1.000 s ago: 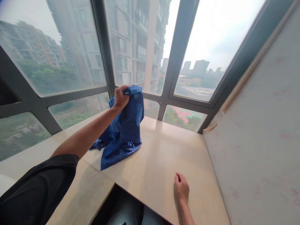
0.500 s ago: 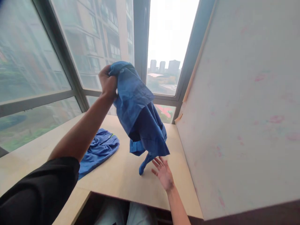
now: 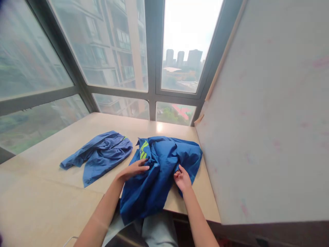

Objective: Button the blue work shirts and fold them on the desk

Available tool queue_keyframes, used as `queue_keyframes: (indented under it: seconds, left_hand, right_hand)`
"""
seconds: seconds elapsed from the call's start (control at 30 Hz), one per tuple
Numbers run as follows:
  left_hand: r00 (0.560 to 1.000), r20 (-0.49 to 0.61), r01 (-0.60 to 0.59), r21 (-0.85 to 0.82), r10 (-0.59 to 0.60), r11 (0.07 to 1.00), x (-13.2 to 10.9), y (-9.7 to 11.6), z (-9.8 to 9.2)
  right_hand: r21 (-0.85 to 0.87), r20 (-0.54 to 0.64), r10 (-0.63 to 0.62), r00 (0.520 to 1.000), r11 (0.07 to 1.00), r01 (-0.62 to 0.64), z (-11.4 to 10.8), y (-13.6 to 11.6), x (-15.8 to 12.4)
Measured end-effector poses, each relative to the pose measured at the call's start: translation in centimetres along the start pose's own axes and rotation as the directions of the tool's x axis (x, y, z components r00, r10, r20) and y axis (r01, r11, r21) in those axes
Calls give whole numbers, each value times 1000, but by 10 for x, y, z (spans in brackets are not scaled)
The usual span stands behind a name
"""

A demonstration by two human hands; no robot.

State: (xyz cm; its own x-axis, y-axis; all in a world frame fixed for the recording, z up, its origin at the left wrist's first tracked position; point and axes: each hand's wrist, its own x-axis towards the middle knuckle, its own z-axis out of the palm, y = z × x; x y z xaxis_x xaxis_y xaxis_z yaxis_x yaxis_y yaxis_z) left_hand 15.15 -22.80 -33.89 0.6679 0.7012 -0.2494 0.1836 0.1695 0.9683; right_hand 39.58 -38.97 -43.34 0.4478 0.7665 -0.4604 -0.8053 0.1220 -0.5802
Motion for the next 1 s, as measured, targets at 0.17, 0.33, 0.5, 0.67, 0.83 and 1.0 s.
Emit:
queue_keyframes:
  seconds: [0.17,0.33,0.5,0.67,0.83,1.0]
  left_hand:
    - [993,3,-111,290,115,950,23,-21,-48]
    - [891,-345,-5,640,293,769,55,-40,-118]
    - [890,-380,141,756,253,639,38,-88,-138]
    - [849,-476,310,802,232,510,22,-95,-180]
    - [806,-579,462,745,122,482,26,-72,-215]
    - [863,-459,295,796,209,529,54,-60,-164]
  right_hand:
    - [-170,-48,-14,999,985,6,-13,18,-17]
    - [-287,-30,-97,995,954,84,-5,25,-34]
    - [-461,-6,-214,977,867,188,14,38,-29]
    - [-575,-149,-317,937,799,179,19,53,-8]
    - [-705,-165,-419,893,683,190,32,72,0]
    - [-809,-53,-536,842,518,279,52,86,-27]
